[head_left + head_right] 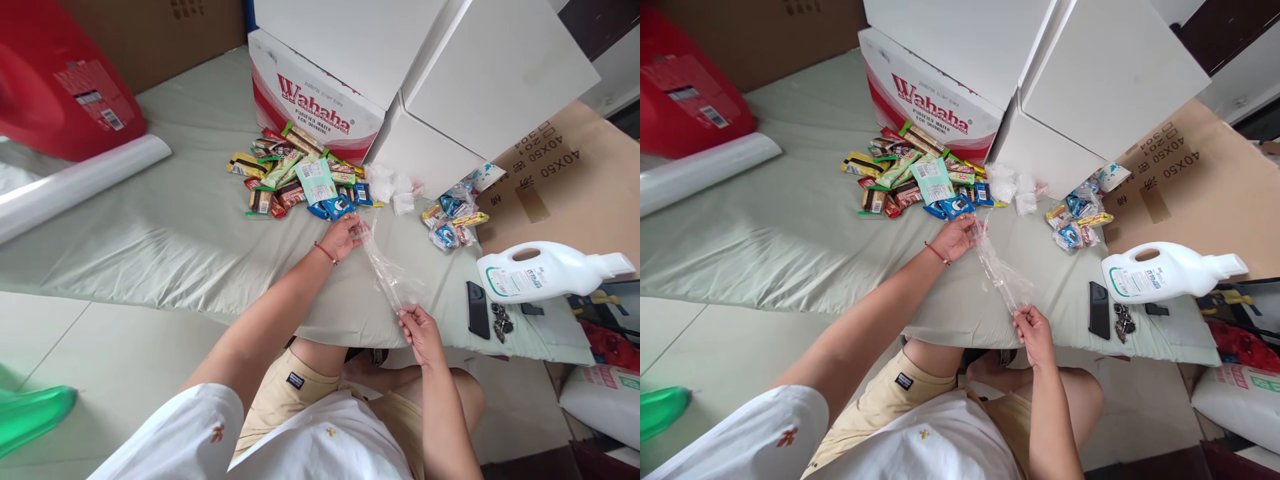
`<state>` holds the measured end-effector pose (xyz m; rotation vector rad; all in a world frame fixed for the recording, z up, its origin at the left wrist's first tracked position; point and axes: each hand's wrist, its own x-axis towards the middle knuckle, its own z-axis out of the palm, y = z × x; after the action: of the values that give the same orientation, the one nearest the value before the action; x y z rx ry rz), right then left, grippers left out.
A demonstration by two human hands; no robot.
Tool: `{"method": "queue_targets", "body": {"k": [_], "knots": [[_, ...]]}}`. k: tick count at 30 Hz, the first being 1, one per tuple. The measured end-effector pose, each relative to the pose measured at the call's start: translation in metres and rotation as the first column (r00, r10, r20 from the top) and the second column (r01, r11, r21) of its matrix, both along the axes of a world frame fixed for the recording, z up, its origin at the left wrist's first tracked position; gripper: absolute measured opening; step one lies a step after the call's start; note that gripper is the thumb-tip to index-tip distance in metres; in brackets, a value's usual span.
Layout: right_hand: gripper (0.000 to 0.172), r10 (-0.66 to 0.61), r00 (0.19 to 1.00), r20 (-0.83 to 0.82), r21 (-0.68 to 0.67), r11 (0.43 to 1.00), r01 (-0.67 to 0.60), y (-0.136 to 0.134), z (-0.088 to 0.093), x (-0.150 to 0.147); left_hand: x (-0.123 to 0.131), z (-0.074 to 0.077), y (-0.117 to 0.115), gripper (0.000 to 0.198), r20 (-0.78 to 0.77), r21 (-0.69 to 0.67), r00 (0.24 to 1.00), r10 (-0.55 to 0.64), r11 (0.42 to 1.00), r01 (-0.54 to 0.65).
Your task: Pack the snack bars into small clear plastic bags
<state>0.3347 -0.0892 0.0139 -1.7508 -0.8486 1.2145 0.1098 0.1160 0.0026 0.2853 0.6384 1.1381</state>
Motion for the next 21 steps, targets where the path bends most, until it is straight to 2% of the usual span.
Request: {"method": "queue_targets", "body": {"k": [2,4,6,8,10,13,16,18,19,21], "knots": [[0.049,-0.015,0.999,0.041,0.058,0.998,0.012,0.001,-0.002,0.006,0.001,0.000,-0.003,0.021,-0.054,0.027,0.999,-0.001,1.000,0.002],[0.049,-0.113,0.986,0.119,0.181,0.979,0.091,0.007,0.001,0.012,0.003,-0.001,-0.006,0.020,-0.098,0.053,0.995,-0.008,0.999,0.013],[0.045,-0.239,0.943,0.234,0.339,0.929,0.151,0.015,0.011,0.016,0.007,-0.002,-0.010,0.021,-0.123,0.078,0.992,-0.025,0.996,0.035],[0.041,-0.311,0.868,0.387,0.486,0.869,0.095,0.023,0.029,0.014,0.011,-0.004,-0.012,0.023,-0.141,0.109,0.990,-0.028,0.993,0.044],[0.040,-0.335,0.749,0.572,0.577,0.813,-0.077,0.030,0.050,0.004,0.014,-0.005,-0.013,0.026,-0.158,0.139,0.987,-0.009,0.990,0.032],[0.041,-0.329,0.509,0.795,0.545,0.756,-0.363,0.039,0.073,-0.025,0.018,-0.006,-0.015,0.029,-0.181,0.171,0.983,0.036,0.985,-0.005],[0.058,-0.213,0.354,0.911,0.387,0.740,-0.551,0.049,0.068,-0.056,0.020,-0.004,-0.016,0.029,-0.169,0.204,0.983,0.068,0.979,-0.033],[0.065,-0.121,0.320,0.940,0.301,0.737,-0.605,0.059,0.052,-0.068,0.020,-0.003,-0.018,0.028,-0.139,0.226,0.987,0.080,0.973,-0.047],[0.060,-0.100,0.329,0.939,0.291,0.741,-0.606,0.064,0.043,-0.070,0.020,-0.002,-0.018,0.028,-0.126,0.233,0.989,0.083,0.971,-0.052],[0.037,-0.087,0.394,0.915,0.317,0.758,-0.570,0.073,0.030,-0.065,0.020,-0.001,-0.018,0.028,-0.112,0.232,0.990,0.082,0.971,-0.054]]}}
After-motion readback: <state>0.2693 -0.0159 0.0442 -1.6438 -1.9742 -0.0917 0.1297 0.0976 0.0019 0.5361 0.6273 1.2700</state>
